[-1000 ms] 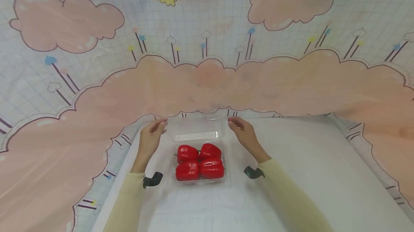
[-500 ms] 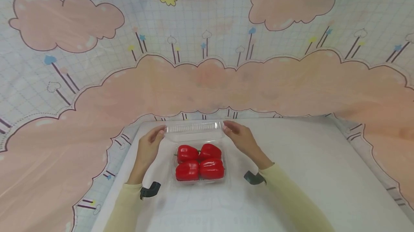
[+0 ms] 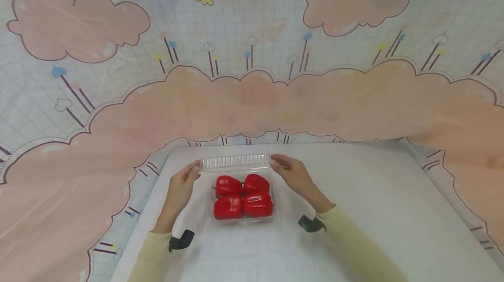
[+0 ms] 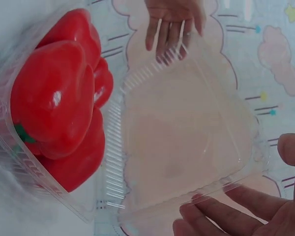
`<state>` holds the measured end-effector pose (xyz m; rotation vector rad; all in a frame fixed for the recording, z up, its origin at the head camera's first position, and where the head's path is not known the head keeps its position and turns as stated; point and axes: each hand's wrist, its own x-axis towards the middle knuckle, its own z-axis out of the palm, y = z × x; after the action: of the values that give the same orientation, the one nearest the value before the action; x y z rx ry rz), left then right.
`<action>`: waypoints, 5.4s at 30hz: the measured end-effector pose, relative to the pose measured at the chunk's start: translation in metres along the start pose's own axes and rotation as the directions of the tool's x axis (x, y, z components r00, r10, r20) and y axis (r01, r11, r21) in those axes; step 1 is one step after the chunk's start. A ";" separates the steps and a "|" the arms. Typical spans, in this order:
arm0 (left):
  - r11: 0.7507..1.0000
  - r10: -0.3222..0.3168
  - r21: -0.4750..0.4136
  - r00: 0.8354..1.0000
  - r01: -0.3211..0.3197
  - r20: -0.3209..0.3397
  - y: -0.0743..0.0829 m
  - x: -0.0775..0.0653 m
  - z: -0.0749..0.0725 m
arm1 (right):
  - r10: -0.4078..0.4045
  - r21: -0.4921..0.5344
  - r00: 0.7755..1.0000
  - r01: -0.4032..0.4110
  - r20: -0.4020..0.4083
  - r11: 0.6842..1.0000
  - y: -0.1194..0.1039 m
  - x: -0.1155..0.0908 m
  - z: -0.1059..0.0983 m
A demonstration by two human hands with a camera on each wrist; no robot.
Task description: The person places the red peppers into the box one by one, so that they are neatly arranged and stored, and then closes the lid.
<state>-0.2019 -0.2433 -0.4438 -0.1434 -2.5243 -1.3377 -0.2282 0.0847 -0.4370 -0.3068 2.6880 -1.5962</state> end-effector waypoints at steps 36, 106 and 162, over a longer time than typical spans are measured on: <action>0.996 0.013 -0.085 0.998 -0.008 0.055 -0.026 -0.032 0.026 | -0.015 0.052 0.999 0.017 -0.052 0.999 0.033 -0.021 0.020; 0.927 -0.291 -0.206 0.948 0.312 0.128 -0.058 -0.037 0.060 | 0.118 0.191 0.989 -0.133 0.090 0.972 0.098 -0.018 0.049; 0.895 -0.323 -0.285 0.939 0.343 0.116 -0.059 -0.035 0.062 | 0.116 0.303 0.993 -0.119 0.028 0.946 0.089 -0.024 0.056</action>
<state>-0.1932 -0.2243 -0.5340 0.2007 -2.4574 -1.8784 -0.2142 0.0811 -0.5436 -0.1461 2.3500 -1.9262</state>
